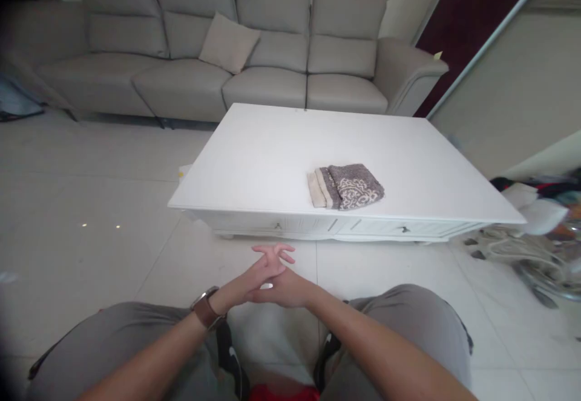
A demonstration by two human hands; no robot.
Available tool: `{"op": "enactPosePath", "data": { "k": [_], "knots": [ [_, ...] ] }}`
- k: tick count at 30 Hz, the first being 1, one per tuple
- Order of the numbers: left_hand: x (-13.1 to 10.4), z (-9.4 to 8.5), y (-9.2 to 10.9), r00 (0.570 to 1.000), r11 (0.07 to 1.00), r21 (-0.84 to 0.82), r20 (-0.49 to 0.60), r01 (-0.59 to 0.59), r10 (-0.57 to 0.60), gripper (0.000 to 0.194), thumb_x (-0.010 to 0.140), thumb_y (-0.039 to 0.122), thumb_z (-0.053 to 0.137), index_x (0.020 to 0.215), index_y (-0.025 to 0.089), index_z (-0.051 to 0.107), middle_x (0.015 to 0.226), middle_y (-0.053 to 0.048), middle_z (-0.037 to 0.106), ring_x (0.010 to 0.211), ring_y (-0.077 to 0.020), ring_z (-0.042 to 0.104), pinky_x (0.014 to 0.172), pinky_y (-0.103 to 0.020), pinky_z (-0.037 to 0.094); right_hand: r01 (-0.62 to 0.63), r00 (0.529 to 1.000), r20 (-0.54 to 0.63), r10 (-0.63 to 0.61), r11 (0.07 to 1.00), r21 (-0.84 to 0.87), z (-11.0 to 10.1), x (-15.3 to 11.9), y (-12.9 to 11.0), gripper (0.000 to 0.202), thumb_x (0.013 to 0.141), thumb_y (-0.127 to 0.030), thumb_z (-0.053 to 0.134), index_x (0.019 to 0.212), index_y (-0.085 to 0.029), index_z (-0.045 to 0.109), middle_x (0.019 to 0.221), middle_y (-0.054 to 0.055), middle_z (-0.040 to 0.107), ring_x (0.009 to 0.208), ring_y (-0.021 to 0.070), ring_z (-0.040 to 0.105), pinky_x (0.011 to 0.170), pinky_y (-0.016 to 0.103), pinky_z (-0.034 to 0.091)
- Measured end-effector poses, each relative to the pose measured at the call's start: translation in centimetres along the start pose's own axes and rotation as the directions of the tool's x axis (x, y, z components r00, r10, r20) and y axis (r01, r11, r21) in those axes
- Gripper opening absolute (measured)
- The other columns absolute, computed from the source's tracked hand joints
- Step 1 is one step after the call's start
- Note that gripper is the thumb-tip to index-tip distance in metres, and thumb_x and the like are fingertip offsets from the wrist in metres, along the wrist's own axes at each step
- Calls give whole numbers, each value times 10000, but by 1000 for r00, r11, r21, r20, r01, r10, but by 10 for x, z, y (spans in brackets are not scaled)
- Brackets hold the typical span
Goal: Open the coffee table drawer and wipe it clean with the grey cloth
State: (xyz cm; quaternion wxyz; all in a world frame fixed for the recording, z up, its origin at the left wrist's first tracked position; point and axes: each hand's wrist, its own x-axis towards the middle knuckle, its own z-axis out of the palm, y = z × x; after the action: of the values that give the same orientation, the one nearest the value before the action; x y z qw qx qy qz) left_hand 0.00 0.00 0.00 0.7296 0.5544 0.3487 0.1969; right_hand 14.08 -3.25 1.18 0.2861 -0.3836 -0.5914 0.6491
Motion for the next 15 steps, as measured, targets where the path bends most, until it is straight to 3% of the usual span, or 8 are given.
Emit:
{"op": "enactPosePath", "data": {
  "k": [3, 7, 12, 15],
  "knots": [
    [0, -2, 9, 997, 987, 146, 14, 71, -74, 475, 894, 408, 568, 1323, 214, 503, 1111, -69, 564, 1038, -248, 604, 828, -339, 502, -11, 1000, -12, 9, 995, -101, 0, 1, 7, 981, 742, -422, 844, 1554, -262, 316, 1338, 108, 491, 1146, 226, 578, 997, 422, 494],
    [-3, 0, 22, 984, 920, 350, -41, 177, -174, 326, 903, 471, 515, 1100, 218, 572, 906, -8, 522, 818, -194, 589, 659, -278, 463, -30, 999, -22, 25, 973, -228, 5, 4, 22, 994, 726, -422, 851, 1547, -231, 324, 1354, 111, 472, 1159, 217, 566, 1061, 415, 452],
    [-1, 5, 22, 985, 894, 419, -126, 161, -118, 256, 924, 442, 442, 959, 221, 567, 858, -1, 525, 908, -208, 600, 818, -300, 483, 81, 992, -53, -113, 909, -409, 7, 13, 40, 1003, 672, -299, 860, 1530, -189, 353, 1311, 106, 497, 1177, 230, 537, 1118, 422, 400],
    [4, 5, 20, 986, 879, 456, -141, 140, -84, 235, 918, 389, 416, 915, 218, 577, 880, -12, 558, 973, -217, 610, 936, -321, 463, 143, 982, -30, -187, 833, -534, 6, 18, 47, 868, 724, -213, 789, 1497, -180, 395, 1300, 110, 501, 1184, 245, 516, 1152, 455, 361]
  ]
}}
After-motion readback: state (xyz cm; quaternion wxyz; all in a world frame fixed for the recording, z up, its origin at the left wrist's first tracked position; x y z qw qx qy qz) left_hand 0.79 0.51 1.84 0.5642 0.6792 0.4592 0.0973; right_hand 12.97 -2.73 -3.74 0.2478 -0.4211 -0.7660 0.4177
